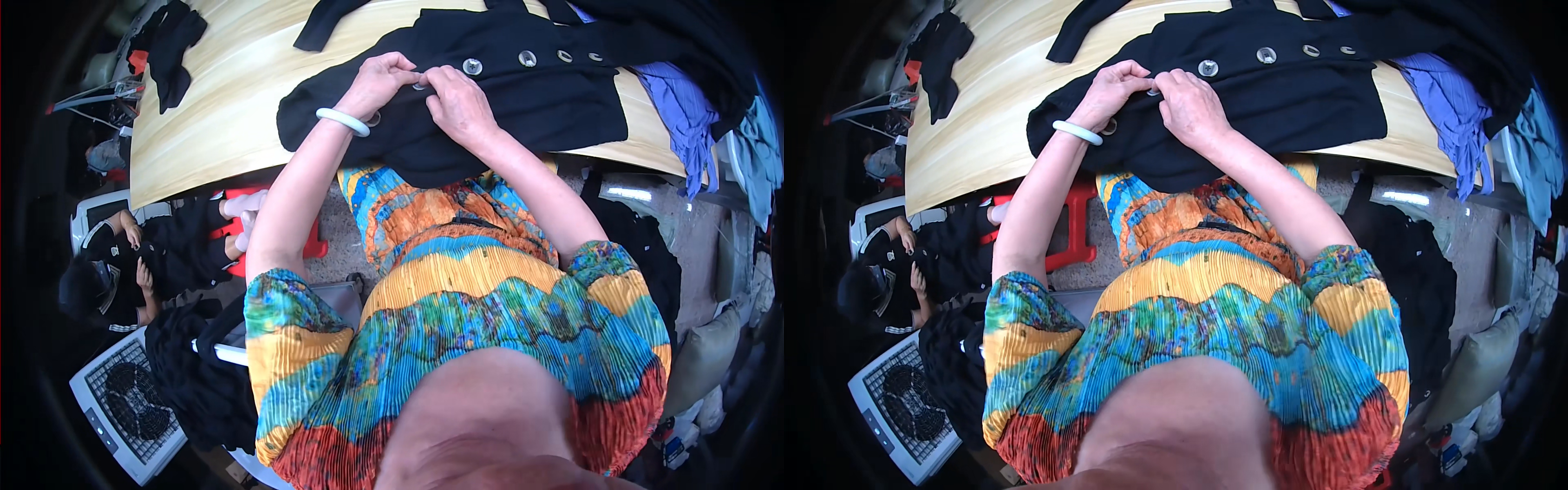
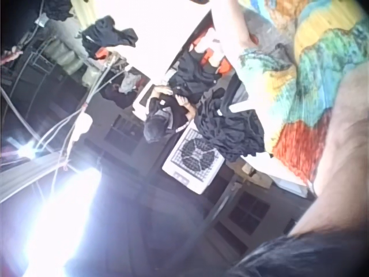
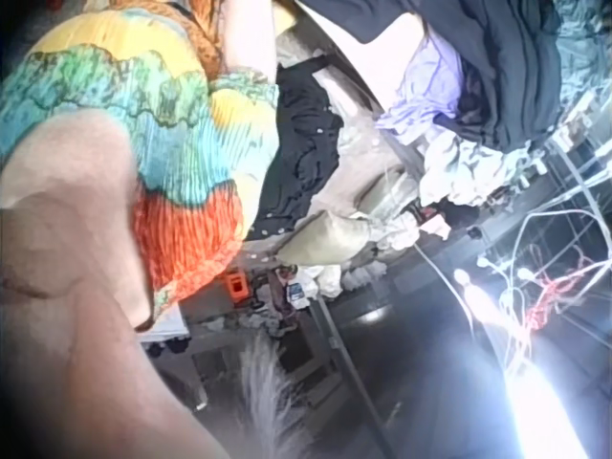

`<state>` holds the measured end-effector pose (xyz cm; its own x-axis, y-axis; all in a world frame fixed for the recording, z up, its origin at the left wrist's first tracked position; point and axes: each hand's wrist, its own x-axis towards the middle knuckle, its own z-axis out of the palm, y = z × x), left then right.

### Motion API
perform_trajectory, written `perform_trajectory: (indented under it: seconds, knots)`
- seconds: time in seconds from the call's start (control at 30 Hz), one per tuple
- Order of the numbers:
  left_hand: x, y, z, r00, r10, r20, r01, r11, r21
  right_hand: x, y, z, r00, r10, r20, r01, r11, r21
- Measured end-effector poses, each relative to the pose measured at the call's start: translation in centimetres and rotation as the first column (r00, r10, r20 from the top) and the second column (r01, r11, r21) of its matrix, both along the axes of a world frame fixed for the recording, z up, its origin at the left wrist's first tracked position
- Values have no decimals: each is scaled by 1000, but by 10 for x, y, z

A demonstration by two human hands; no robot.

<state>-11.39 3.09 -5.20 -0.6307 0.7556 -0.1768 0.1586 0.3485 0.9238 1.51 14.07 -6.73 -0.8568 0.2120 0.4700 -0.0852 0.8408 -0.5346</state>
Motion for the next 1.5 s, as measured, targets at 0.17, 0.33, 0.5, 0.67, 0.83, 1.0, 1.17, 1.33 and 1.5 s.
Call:
perform_trajectory:
  seconds: [0.17, 0.33, 0.5, 0.67, 0.83, 1.0, 1.17, 1.33, 1.5]
  knots:
    - [6, 0, 9, 981, -115, -158, 98, 989, -112, 3, 3, 1, 999, -53, 9, 52, 991, 126]
    - [18, -7, 22, 865, -271, -421, 188, 955, -228, 4, 8, 3, 996, -25, 81, 10, 982, 188]
    - [28, -11, 13, 677, -282, -680, 268, 955, -129, 1, 12, 4, 993, 18, 117, -42, 978, 203]
    - [34, -11, 1, 632, -253, -732, 202, 966, -160, 2, 14, 6, 984, 57, 168, -90, 978, 191]
    - [35, -12, -3, 618, -223, -754, 195, 972, -129, -1, 17, 5, 968, 122, 219, -137, 989, 55]
    - [30, -11, -5, 675, -151, -722, 206, 979, -12, -2, 22, 1, 960, 161, 230, -169, 986, 14]
    - [24, -12, -2, 811, -157, -564, 189, 982, -2, -5, 30, 3, 955, 231, 185, -197, 963, -185]
    - [14, -12, 10, 935, -214, -282, 241, 969, 61, -13, 47, 12, 890, 362, 278, -254, 899, -358]
    - [11, -13, 15, 947, -300, -112, 301, 954, -13, -21, 52, 20, 812, 368, 453, -211, 909, -360]
